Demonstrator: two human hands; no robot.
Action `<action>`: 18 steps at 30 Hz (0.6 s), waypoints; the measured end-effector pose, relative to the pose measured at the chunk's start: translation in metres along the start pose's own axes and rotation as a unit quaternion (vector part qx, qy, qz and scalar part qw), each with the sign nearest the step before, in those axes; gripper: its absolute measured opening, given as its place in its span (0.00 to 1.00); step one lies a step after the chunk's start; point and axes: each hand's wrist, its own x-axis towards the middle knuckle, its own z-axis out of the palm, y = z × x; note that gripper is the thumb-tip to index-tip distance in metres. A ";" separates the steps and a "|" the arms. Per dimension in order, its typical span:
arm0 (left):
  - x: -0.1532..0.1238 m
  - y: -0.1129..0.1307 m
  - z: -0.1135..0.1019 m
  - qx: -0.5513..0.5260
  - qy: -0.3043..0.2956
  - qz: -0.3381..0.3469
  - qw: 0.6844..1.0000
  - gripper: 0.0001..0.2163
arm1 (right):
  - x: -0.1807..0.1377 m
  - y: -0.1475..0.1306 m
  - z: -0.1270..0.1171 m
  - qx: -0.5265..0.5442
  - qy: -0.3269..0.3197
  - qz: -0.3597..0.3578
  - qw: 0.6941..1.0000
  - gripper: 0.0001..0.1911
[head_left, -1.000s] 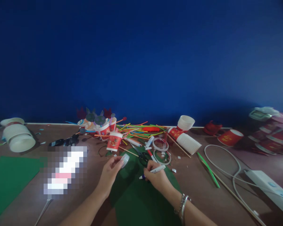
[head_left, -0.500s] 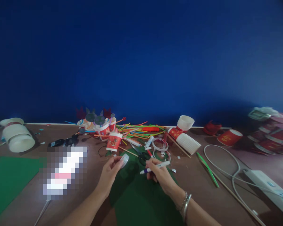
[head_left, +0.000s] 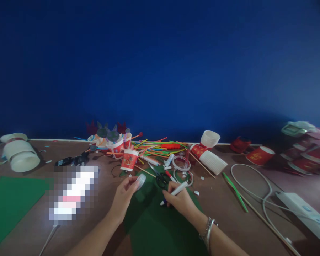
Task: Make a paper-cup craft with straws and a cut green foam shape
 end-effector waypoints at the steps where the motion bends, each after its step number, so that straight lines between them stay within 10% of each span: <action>1: 0.000 0.000 0.000 -0.001 0.000 0.000 1.000 0.19 | 0.000 0.000 0.000 -0.003 0.000 -0.002 1.000 0.13; 18: 0.004 -0.008 -0.006 0.001 -0.026 0.005 1.000 0.17 | 0.000 0.000 0.001 -0.033 0.009 -0.006 0.999 0.12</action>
